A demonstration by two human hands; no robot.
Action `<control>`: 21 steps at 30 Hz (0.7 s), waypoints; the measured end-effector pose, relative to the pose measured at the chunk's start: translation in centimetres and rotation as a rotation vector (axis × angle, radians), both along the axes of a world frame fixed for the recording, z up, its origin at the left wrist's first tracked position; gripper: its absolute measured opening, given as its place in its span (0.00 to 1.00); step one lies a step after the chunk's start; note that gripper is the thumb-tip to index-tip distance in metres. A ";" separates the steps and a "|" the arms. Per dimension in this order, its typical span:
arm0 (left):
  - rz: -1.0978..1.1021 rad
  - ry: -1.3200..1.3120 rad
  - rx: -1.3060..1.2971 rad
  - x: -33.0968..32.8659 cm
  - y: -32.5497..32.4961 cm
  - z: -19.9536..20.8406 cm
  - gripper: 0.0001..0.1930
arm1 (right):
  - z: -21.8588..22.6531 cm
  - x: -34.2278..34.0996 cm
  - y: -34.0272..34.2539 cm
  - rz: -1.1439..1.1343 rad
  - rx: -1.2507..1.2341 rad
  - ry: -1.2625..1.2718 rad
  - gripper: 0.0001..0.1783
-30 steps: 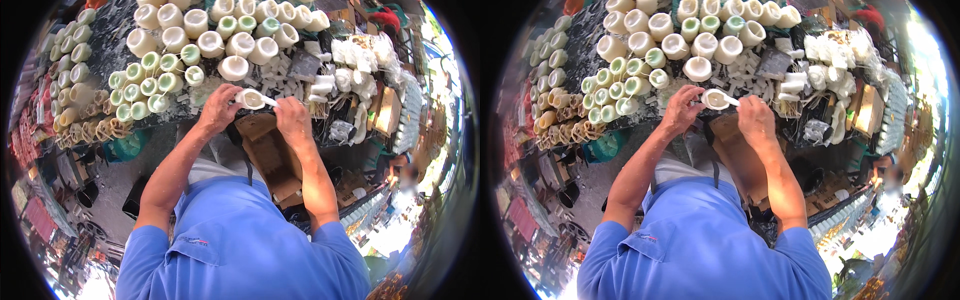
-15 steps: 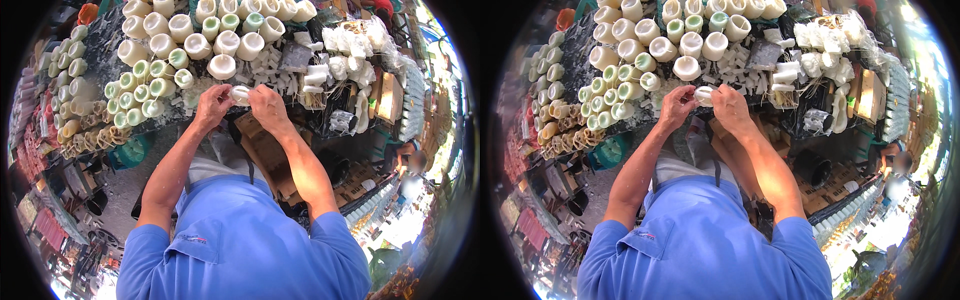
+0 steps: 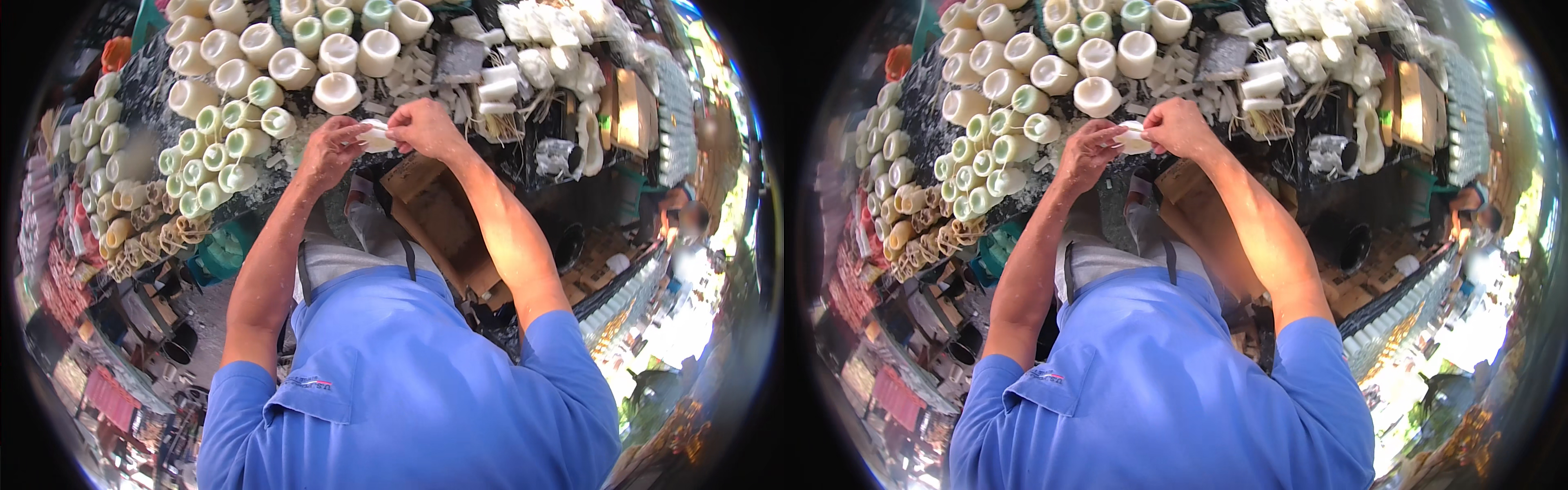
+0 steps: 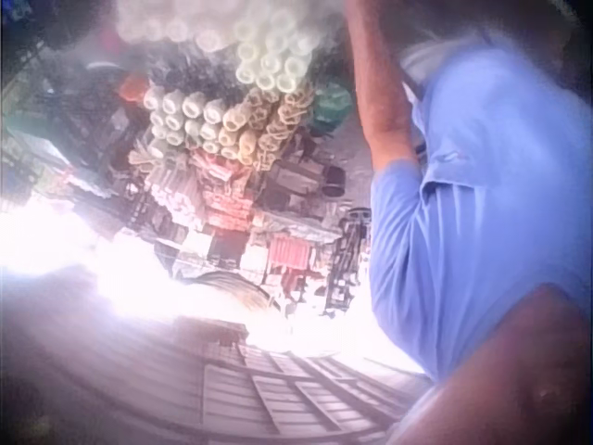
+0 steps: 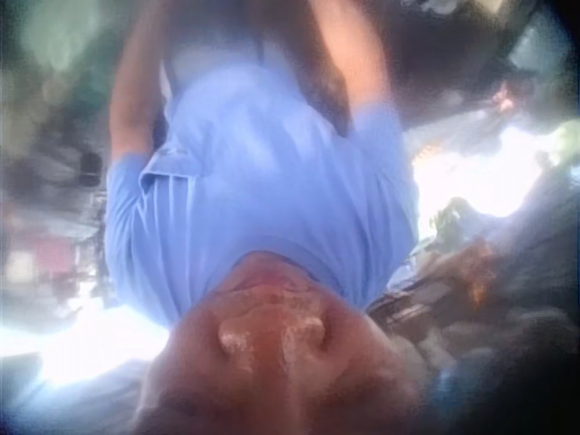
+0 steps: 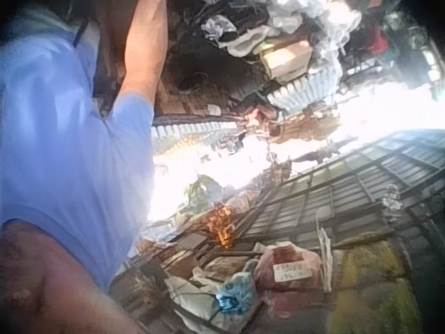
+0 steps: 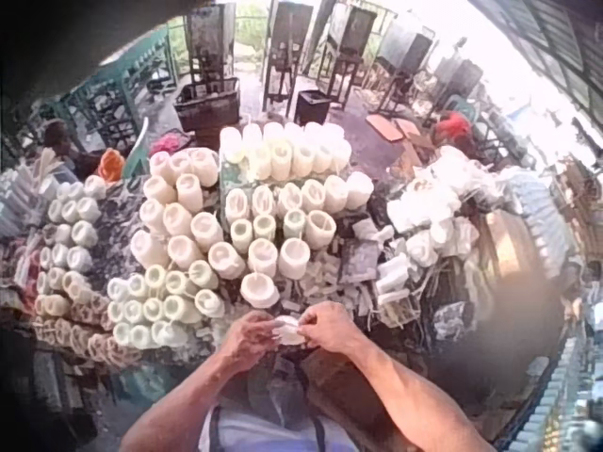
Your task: The person repeatedly picks up small white cylindrical candle bodies and inserts wicks into their centers. They handle the items one at a time, placing finished units back onto a table among many similar candles. The person also reaches into a cardboard box to retrieve additional wicks during the process.
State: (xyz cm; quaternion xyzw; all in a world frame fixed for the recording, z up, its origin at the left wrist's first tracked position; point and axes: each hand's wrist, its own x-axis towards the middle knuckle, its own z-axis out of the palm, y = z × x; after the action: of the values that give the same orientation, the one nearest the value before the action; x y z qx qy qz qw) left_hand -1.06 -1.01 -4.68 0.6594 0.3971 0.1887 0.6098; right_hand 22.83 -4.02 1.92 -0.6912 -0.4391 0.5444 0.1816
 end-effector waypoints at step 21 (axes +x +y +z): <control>-0.366 0.212 0.984 3.7 1.8 3.9 0.12 | -4.5 -1.6 -6.4 -0.492 0.330 0.187 0.10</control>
State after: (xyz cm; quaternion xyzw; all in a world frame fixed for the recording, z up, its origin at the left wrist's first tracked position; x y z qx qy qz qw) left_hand 2.66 0.78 -0.82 0.9413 0.1996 0.1756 0.2080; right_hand 21.18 -10.42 -2.56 -0.6849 -0.3223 0.4669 0.4573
